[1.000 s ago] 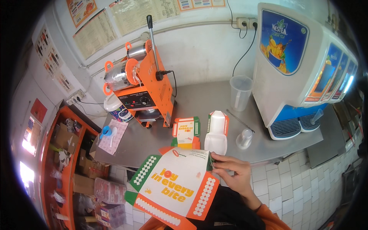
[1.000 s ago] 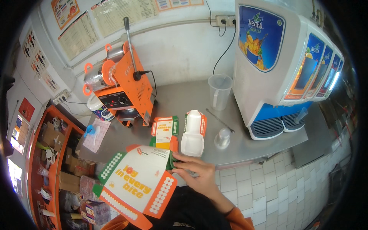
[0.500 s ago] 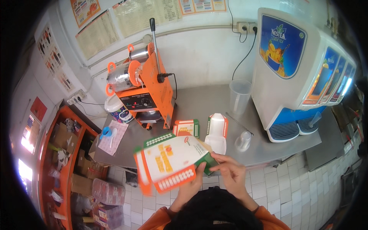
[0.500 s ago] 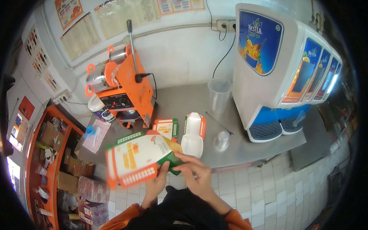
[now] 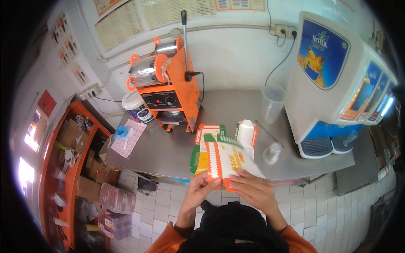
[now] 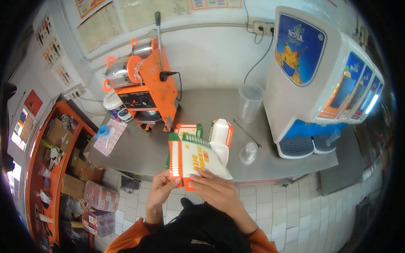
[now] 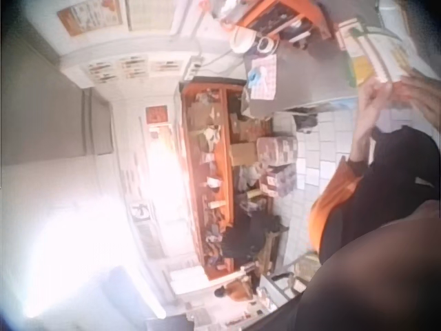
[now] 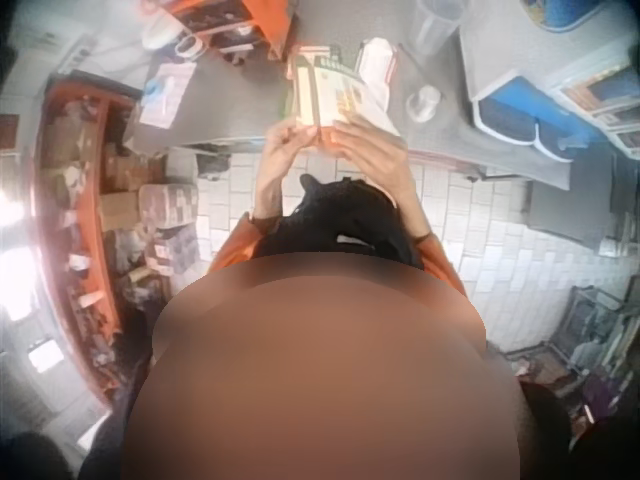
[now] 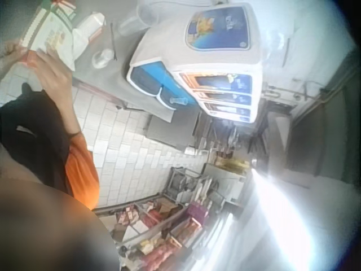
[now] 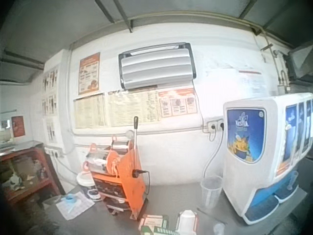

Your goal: The person repeatedly picks flat-folded paper food containers from a stack, unfolds them, and folds them into box shape by hand. The person places each assembled container on the counter and repeats the process with additional containers.

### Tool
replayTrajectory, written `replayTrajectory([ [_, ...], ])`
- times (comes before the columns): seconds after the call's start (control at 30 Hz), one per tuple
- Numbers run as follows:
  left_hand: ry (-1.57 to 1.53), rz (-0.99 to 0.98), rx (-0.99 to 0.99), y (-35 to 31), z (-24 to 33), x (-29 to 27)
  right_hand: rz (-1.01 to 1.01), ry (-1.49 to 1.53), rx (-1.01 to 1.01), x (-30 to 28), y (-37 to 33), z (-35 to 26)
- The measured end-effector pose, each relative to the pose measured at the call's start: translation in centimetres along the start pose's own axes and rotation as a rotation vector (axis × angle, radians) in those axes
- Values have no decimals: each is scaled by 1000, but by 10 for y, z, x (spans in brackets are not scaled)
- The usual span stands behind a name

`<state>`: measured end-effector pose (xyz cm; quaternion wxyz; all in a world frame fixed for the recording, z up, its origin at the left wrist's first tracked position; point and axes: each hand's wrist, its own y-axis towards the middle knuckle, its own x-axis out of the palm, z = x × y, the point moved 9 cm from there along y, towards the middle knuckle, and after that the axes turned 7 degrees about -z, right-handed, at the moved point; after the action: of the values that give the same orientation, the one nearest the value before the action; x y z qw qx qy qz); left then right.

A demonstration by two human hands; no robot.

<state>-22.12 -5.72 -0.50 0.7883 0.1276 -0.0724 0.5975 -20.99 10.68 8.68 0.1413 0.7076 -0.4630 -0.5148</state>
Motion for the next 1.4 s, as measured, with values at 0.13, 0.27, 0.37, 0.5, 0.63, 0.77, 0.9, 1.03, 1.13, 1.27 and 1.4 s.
replayTrajectory([
  [0.13, 269, 305, 252, 0, 27, 2, 165, 128, 285, 11, 1, 17],
  [0.27, 585, 505, 296, -17, 39, 21, 224, 178, 316, 33, 0, 13],
  [0.37, 626, 494, 265, -29, 42, 22, 185, 348, 386, 41, -7, 19],
  [0.5, 581, 477, 291, -32, 48, 18, 168, 353, 343, 31, -4, 14],
  [0.63, 543, 497, 304, -27, 49, 12, 133, 270, 352, 28, 5, 12],
  [0.77, 439, 489, 267, -29, 41, 1, 201, 478, 402, 30, 4, 13],
  [0.9, 476, 463, 282, -34, 37, -4, 216, 462, 383, 28, 5, 10],
  [1.03, 323, 492, 261, -31, 31, -5, 126, 320, 330, 29, 10, 4],
  [1.13, 392, 439, 387, -25, 48, 9, 58, 28, 240, 32, 16, -7],
  [1.27, 393, 467, 417, -16, 56, 5, 60, 369, 164, 43, 23, -6],
  [1.4, 350, 472, 507, -19, 57, -5, 251, 382, 182, 25, 28, 15],
])
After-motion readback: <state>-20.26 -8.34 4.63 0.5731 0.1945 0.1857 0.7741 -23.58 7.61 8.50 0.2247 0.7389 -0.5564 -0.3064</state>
